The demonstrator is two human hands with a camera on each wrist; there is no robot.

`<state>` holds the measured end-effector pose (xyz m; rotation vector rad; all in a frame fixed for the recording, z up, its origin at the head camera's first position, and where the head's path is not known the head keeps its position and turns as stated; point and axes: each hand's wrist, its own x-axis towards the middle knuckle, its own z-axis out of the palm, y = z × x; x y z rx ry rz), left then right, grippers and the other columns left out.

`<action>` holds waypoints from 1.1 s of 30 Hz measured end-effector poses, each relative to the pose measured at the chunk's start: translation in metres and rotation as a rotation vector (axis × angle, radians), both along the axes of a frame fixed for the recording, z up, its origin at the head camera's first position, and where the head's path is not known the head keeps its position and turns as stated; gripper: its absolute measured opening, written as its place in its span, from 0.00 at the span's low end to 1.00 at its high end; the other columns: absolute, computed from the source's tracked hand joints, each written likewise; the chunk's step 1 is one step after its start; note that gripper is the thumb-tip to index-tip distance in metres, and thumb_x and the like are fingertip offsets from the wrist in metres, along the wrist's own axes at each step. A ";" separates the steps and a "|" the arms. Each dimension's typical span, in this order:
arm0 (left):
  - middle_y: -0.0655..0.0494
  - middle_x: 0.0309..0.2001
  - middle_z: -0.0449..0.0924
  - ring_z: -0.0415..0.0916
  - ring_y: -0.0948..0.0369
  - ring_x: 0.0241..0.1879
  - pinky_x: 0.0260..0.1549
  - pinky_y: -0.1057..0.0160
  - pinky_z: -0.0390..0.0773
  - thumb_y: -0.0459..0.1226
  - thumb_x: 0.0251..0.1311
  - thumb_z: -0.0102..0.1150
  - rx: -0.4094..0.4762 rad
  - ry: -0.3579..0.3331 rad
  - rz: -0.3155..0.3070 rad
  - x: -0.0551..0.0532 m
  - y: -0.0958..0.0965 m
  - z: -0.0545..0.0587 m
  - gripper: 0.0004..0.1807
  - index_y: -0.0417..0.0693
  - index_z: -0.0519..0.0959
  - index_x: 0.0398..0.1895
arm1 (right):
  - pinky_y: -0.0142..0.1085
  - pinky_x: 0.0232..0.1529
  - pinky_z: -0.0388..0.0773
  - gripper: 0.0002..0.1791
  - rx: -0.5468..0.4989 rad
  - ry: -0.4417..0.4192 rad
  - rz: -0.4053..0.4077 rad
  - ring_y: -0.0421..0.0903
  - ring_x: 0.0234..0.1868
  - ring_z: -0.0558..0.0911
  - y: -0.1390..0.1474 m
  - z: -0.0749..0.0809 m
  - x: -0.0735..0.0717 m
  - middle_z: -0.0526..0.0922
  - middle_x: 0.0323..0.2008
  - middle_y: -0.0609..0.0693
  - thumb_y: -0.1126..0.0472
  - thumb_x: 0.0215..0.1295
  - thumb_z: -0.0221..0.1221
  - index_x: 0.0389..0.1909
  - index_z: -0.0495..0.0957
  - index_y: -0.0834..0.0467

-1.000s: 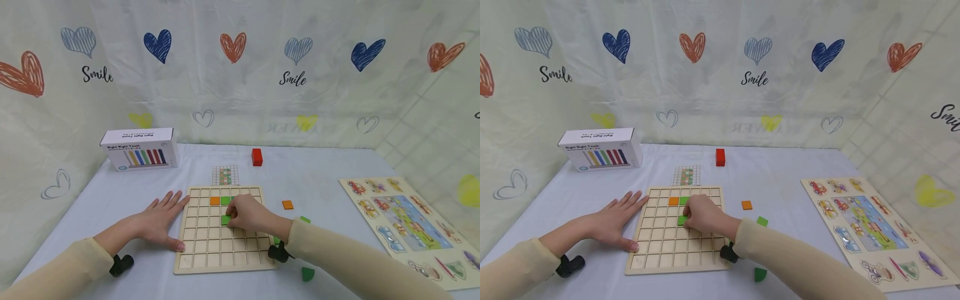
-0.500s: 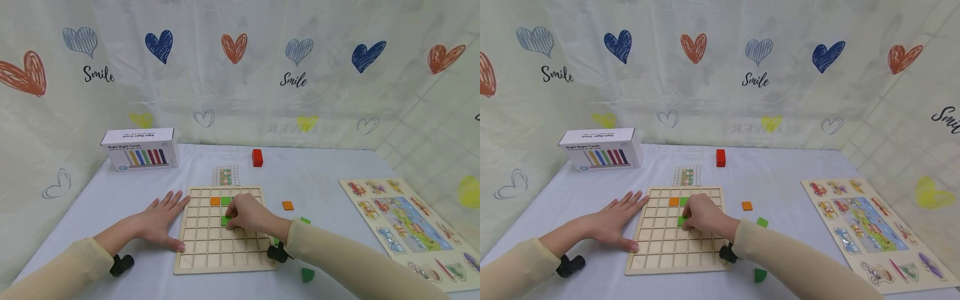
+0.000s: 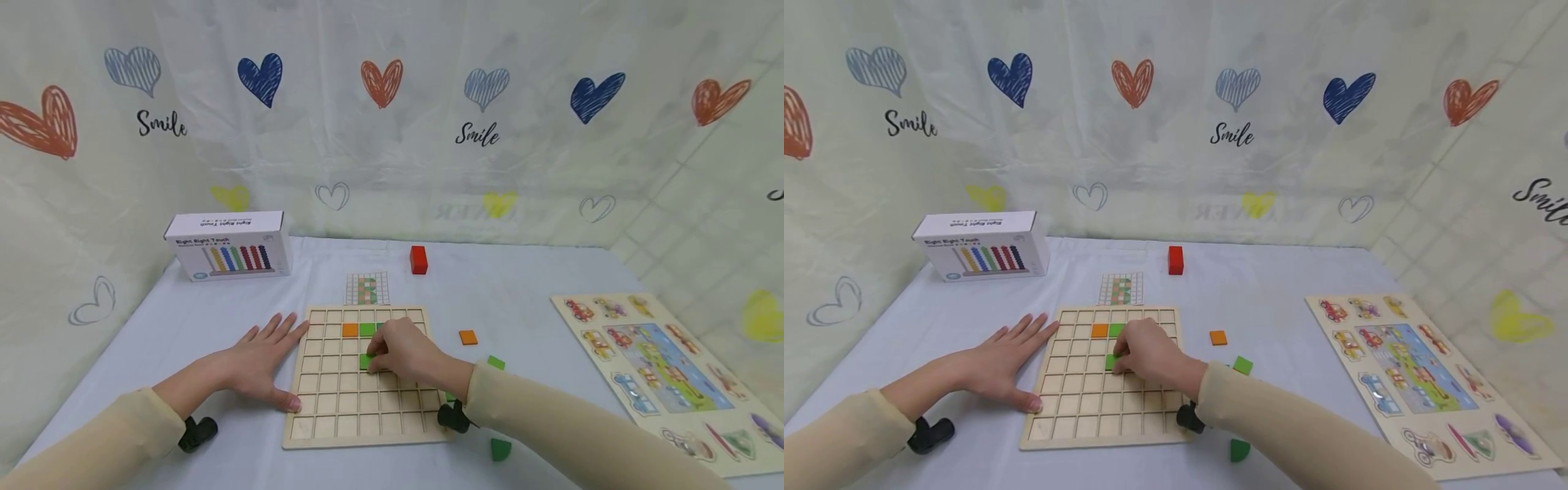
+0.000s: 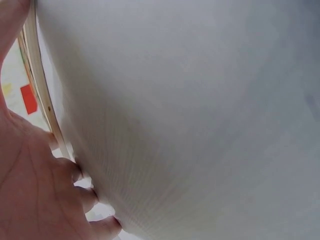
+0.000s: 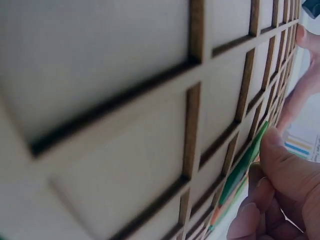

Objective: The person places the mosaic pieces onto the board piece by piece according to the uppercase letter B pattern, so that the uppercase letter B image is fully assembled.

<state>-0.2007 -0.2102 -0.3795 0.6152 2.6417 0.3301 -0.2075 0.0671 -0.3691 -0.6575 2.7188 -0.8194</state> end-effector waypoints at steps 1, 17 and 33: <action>0.35 0.83 0.36 0.32 0.31 0.80 0.71 0.22 0.38 0.70 0.40 0.72 0.000 0.000 0.000 0.000 0.000 0.000 0.73 0.46 0.45 0.83 | 0.31 0.37 0.82 0.08 -0.010 -0.009 -0.003 0.38 0.33 0.82 0.002 0.001 0.000 0.90 0.33 0.47 0.65 0.56 0.75 0.37 0.90 0.60; 0.36 0.83 0.36 0.32 0.32 0.81 0.71 0.23 0.38 0.73 0.39 0.70 -0.006 0.003 0.008 -0.002 0.000 -0.004 0.74 0.47 0.45 0.83 | 0.33 0.38 0.81 0.06 0.005 0.014 -0.226 0.42 0.34 0.79 0.105 0.007 -0.018 0.87 0.36 0.48 0.64 0.66 0.68 0.42 0.88 0.60; 0.35 0.83 0.37 0.33 0.32 0.80 0.71 0.22 0.38 0.73 0.39 0.70 0.000 0.003 0.005 -0.001 0.000 -0.004 0.74 0.46 0.46 0.83 | 0.28 0.33 0.75 0.10 0.069 -0.074 -0.215 0.43 0.34 0.76 0.184 0.000 0.004 0.84 0.32 0.46 0.61 0.61 0.71 0.42 0.86 0.61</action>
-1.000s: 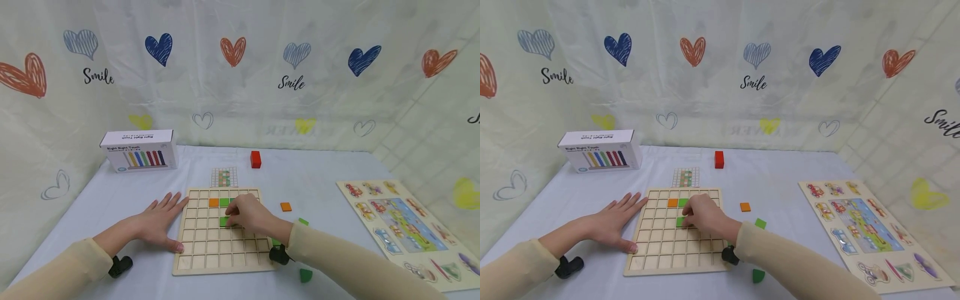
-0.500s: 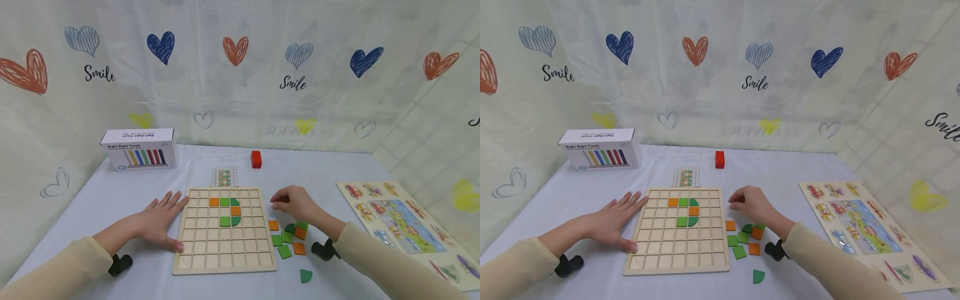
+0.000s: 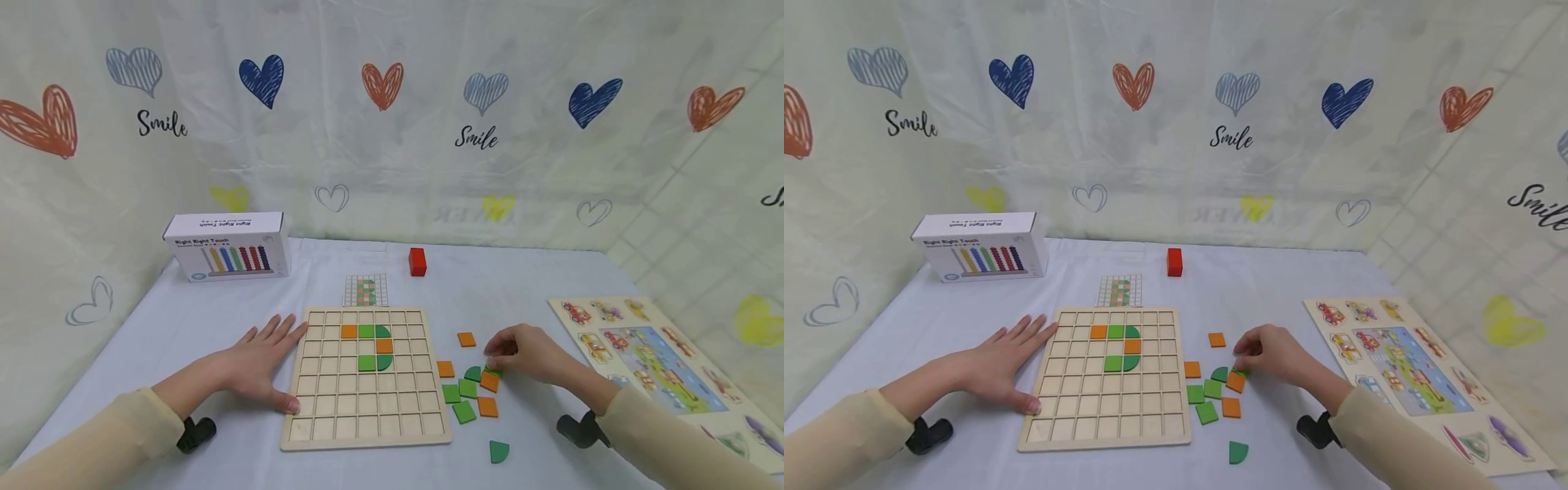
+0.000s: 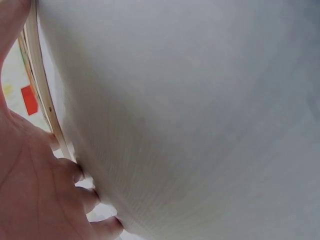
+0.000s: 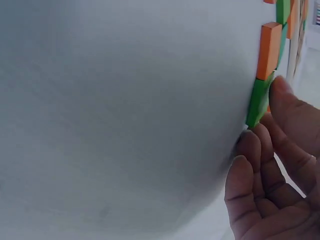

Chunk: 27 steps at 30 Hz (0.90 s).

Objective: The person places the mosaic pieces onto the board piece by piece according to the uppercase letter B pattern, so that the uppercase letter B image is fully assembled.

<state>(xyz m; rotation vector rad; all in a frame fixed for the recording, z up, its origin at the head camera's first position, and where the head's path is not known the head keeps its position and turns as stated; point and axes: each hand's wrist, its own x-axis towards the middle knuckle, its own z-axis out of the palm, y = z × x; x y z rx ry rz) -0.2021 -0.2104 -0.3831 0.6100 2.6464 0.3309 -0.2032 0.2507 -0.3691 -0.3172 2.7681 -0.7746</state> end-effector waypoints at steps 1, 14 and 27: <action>0.35 0.83 0.37 0.33 0.32 0.81 0.71 0.22 0.39 0.73 0.39 0.70 0.000 0.000 0.000 0.000 0.000 0.000 0.74 0.46 0.45 0.83 | 0.28 0.33 0.75 0.11 -0.003 -0.006 0.008 0.43 0.34 0.76 0.001 -0.001 0.001 0.83 0.32 0.46 0.61 0.60 0.72 0.42 0.86 0.61; 0.34 0.83 0.35 0.31 0.31 0.80 0.71 0.23 0.39 0.70 0.42 0.72 -0.007 0.001 -0.012 0.002 -0.001 0.003 0.73 0.46 0.44 0.83 | 0.27 0.39 0.78 0.17 -0.067 -0.062 0.149 0.45 0.38 0.77 0.015 0.000 0.002 0.85 0.41 0.49 0.64 0.57 0.74 0.47 0.84 0.62; 0.34 0.83 0.35 0.31 0.32 0.80 0.71 0.23 0.39 0.71 0.41 0.72 -0.009 0.002 -0.010 0.002 0.000 0.003 0.73 0.46 0.44 0.83 | 0.27 0.36 0.76 0.14 -0.006 0.000 0.081 0.44 0.38 0.75 0.016 -0.006 -0.003 0.81 0.35 0.46 0.67 0.61 0.70 0.48 0.85 0.59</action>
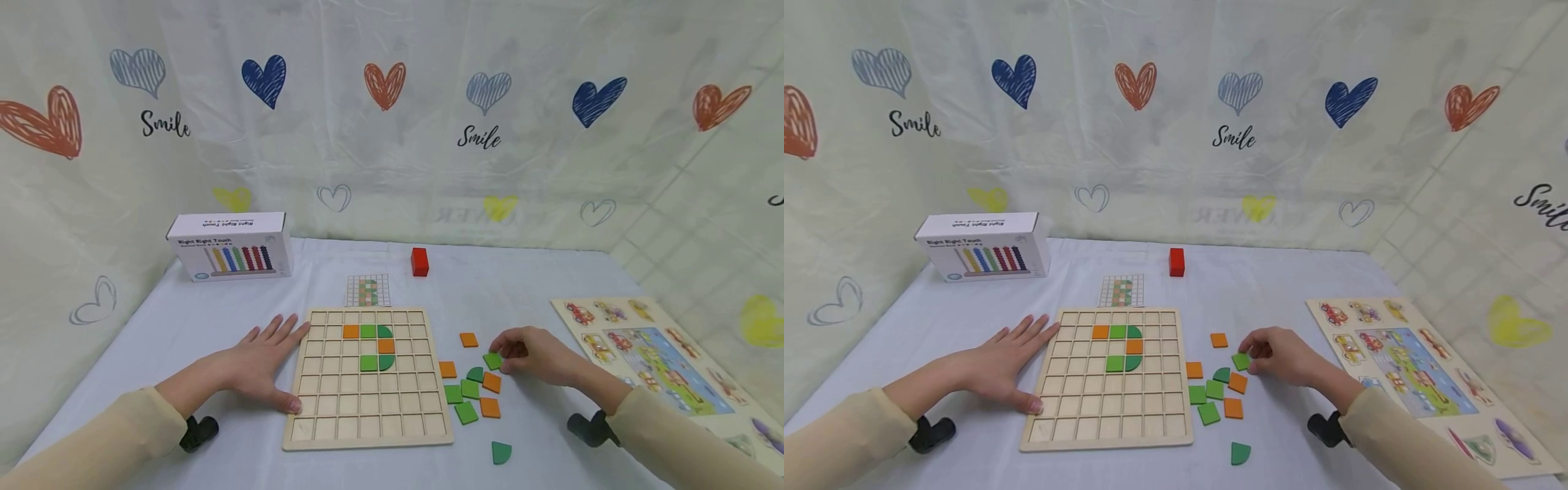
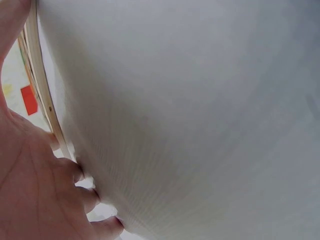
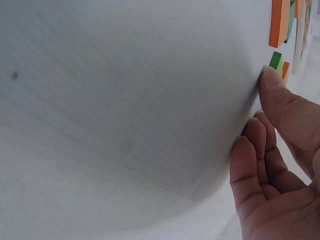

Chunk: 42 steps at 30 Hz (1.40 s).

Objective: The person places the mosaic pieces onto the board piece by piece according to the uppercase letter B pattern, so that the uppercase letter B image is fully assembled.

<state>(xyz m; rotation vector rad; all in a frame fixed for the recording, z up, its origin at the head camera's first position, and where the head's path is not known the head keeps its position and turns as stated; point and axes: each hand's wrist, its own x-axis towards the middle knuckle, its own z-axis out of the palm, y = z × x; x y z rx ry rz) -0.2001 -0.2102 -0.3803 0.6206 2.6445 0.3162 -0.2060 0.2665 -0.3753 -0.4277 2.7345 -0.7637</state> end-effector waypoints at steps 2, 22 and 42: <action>0.35 0.83 0.35 0.31 0.32 0.80 0.71 0.23 0.39 0.71 0.41 0.72 0.000 0.001 0.000 0.000 0.000 0.001 0.73 0.46 0.44 0.83 | 0.27 0.36 0.76 0.14 0.005 0.005 0.002 0.44 0.38 0.75 -0.001 0.000 -0.001 0.81 0.35 0.46 0.66 0.61 0.70 0.48 0.84 0.60; 0.34 0.83 0.35 0.31 0.31 0.80 0.71 0.23 0.39 0.70 0.42 0.72 0.000 -0.003 -0.002 0.001 0.001 0.003 0.73 0.45 0.44 0.83 | 0.31 0.42 0.82 0.11 -0.062 -0.008 -0.004 0.43 0.37 0.79 -0.051 0.011 -0.011 0.84 0.35 0.47 0.66 0.64 0.68 0.46 0.82 0.61; 0.36 0.83 0.35 0.31 0.33 0.81 0.72 0.24 0.39 0.73 0.41 0.70 0.006 -0.012 0.005 -0.001 -0.001 -0.001 0.74 0.46 0.44 0.83 | 0.29 0.37 0.78 0.09 -0.122 0.015 0.179 0.38 0.30 0.78 -0.182 0.014 -0.032 0.84 0.27 0.46 0.65 0.60 0.72 0.41 0.85 0.61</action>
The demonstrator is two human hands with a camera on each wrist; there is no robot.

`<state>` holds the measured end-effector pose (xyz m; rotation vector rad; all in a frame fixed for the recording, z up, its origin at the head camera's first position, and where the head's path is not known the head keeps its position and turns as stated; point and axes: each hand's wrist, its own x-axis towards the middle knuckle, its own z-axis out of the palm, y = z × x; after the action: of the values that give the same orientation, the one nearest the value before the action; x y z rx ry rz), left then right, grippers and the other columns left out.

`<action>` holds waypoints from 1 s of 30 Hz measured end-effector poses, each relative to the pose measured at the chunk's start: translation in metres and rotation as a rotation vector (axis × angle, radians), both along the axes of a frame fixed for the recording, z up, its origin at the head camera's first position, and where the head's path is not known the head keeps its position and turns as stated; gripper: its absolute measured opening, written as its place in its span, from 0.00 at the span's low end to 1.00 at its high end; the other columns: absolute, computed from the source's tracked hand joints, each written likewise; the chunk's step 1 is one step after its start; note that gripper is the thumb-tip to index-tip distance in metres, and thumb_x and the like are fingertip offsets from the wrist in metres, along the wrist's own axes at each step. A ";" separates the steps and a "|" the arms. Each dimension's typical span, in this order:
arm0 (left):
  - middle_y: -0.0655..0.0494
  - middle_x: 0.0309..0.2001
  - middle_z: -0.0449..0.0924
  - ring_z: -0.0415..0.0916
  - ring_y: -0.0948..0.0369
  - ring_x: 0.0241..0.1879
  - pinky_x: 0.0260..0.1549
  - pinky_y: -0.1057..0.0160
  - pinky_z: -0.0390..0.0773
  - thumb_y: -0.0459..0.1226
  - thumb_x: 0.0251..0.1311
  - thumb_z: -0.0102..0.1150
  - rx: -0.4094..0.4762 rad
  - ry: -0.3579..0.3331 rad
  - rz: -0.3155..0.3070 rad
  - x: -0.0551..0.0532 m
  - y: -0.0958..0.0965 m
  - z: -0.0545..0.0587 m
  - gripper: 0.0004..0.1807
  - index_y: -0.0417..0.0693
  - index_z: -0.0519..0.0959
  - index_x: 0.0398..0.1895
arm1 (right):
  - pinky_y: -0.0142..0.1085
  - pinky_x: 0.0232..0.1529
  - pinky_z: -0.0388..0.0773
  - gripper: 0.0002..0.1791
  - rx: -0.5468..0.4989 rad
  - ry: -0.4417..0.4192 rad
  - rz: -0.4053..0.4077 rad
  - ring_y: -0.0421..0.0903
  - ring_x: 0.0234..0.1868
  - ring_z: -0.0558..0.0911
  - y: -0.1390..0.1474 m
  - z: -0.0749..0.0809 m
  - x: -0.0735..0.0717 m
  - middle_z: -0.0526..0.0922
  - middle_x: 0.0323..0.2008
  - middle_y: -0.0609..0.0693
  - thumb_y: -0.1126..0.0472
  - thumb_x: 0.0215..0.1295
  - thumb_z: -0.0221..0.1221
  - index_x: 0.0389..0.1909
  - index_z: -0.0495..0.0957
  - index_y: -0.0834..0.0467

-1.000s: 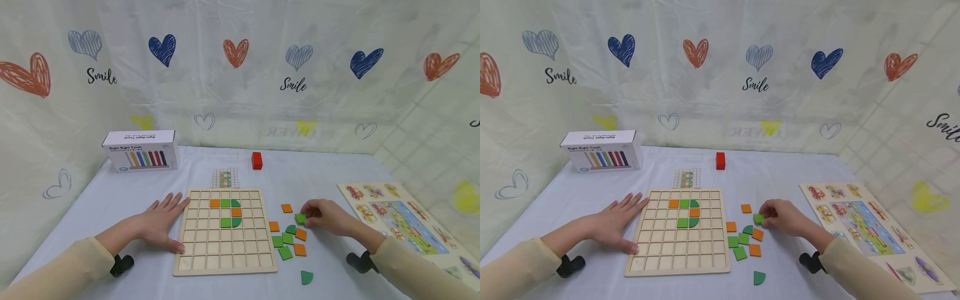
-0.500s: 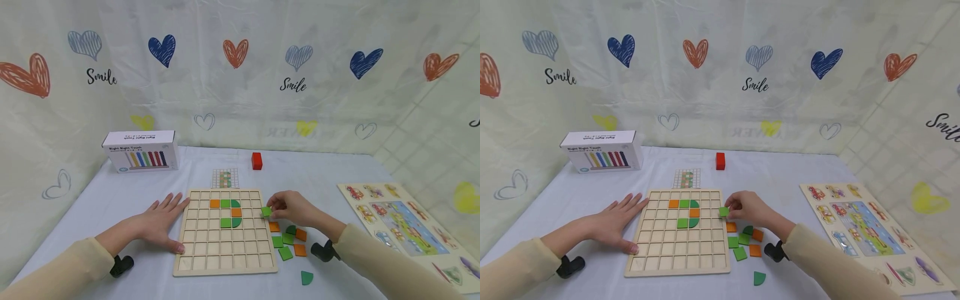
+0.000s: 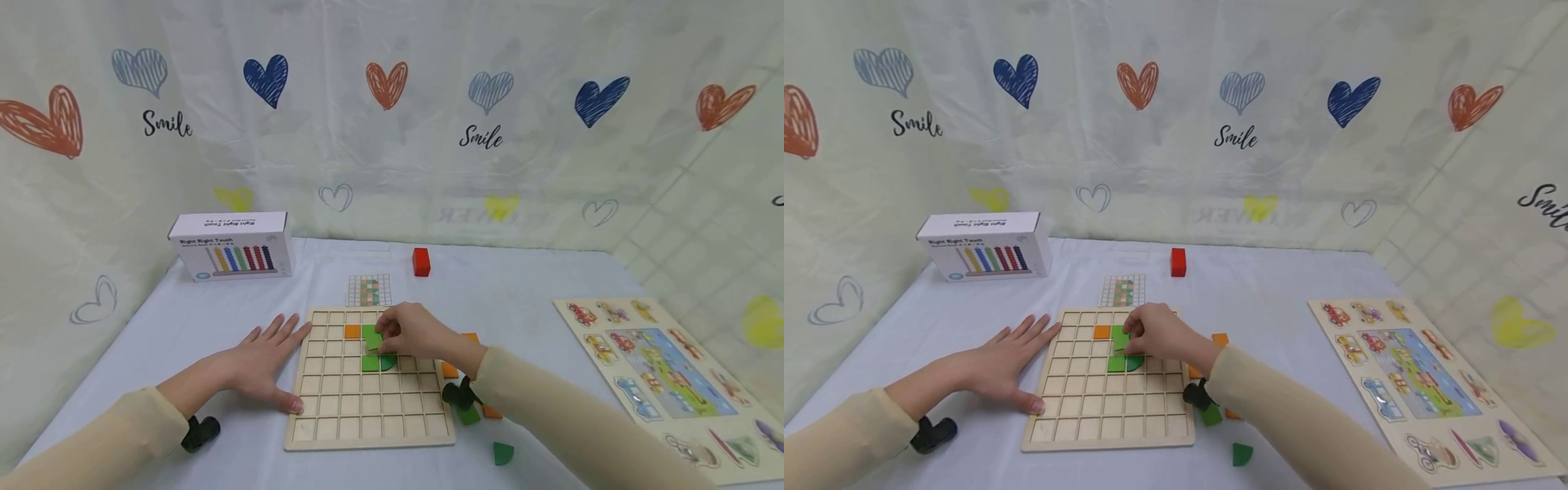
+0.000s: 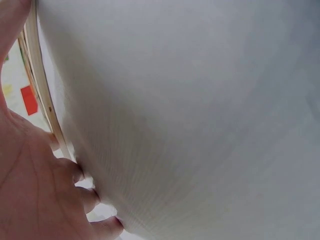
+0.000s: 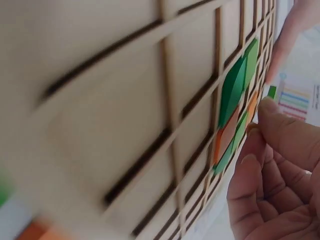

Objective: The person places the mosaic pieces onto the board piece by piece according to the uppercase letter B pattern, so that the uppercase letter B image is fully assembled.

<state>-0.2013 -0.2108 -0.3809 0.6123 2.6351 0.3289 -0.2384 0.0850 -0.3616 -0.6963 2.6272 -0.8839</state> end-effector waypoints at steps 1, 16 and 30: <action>0.36 0.83 0.35 0.31 0.33 0.81 0.72 0.24 0.39 0.73 0.41 0.70 0.000 -0.001 0.000 0.000 0.000 0.000 0.74 0.46 0.44 0.83 | 0.29 0.37 0.78 0.10 0.003 0.000 -0.002 0.37 0.31 0.79 -0.005 0.000 0.000 0.84 0.28 0.46 0.65 0.59 0.72 0.41 0.85 0.61; 0.38 0.83 0.34 0.31 0.34 0.81 0.72 0.24 0.39 0.73 0.40 0.70 -0.003 0.002 0.001 -0.003 -0.002 -0.004 0.75 0.48 0.43 0.84 | 0.30 0.35 0.79 0.10 0.083 0.016 -0.045 0.39 0.30 0.79 -0.045 -0.005 0.000 0.85 0.27 0.47 0.64 0.55 0.76 0.36 0.86 0.60; 0.37 0.83 0.35 0.31 0.34 0.81 0.72 0.24 0.39 0.73 0.41 0.70 0.001 0.000 0.001 -0.002 -0.001 -0.001 0.74 0.47 0.43 0.84 | 0.28 0.30 0.76 0.09 0.144 0.030 -0.026 0.39 0.28 0.78 -0.053 -0.001 0.000 0.84 0.25 0.47 0.64 0.54 0.77 0.33 0.86 0.60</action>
<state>-0.2035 -0.2116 -0.3823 0.6114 2.6350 0.3306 -0.2382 0.0318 -0.3630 -0.6442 2.6997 -0.6881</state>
